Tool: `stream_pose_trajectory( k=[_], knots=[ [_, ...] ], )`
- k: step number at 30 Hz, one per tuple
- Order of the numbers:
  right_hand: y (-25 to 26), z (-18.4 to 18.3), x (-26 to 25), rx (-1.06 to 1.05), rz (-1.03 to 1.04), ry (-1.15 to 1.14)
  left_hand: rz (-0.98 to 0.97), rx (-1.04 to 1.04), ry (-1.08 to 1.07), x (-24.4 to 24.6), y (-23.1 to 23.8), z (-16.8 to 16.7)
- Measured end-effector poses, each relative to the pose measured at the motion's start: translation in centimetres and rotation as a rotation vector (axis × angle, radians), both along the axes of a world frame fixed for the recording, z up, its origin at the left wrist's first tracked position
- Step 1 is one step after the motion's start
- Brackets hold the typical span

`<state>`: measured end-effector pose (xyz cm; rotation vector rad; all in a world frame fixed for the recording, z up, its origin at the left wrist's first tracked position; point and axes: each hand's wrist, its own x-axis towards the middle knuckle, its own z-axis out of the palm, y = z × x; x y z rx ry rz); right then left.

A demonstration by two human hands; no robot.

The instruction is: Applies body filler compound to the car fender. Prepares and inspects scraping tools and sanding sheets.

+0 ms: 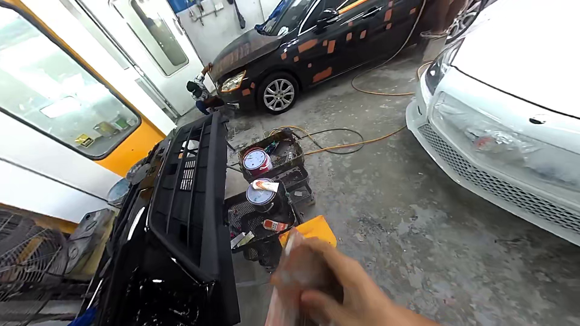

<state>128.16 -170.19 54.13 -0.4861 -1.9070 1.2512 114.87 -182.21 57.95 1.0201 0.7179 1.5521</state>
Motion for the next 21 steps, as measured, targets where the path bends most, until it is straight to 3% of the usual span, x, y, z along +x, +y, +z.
stream_pose_trajectory(
  k=[2,4,6,8,9,12,15,18,21],
  knots=[
    [2.5,-1.0,-0.4,-0.128,-0.199,0.043,-0.053,0.09,0.005,-0.8,1.3,-0.8],
    [3.0,-1.1,-0.9,-0.226,-0.258,0.038,0.037,0.188,0.164,-1.6,1.4,-4.4],
    [2.0,-0.6,-1.1,-0.197,-0.125,0.066,0.067,0.204,0.194,-2.4,1.1,-5.7],
    [2.2,-0.7,-1.2,-0.213,-0.035,0.099,0.054,0.098,0.159,-2.4,0.7,-3.8],
    [2.7,-0.8,-1.3,-0.255,-0.076,0.102,0.058,0.053,0.144,-2.2,0.9,-2.8],
    [2.9,-0.5,-1.6,-0.275,-0.18,0.017,0.009,0.212,0.227,-3.0,1.6,-5.3],
    [3.2,-0.2,-1.0,-0.262,-0.087,0.027,0.13,0.082,0.19,-2.3,0.8,-3.6],
    [3.6,-0.5,-1.0,-0.306,-0.132,0.034,0.071,0.164,0.321,-2.8,1.6,-5.6],
    [3.0,-0.3,-0.7,-0.231,0.028,0.069,0.125,0.182,0.3,-3.2,0.9,-6.2]
  ],
)
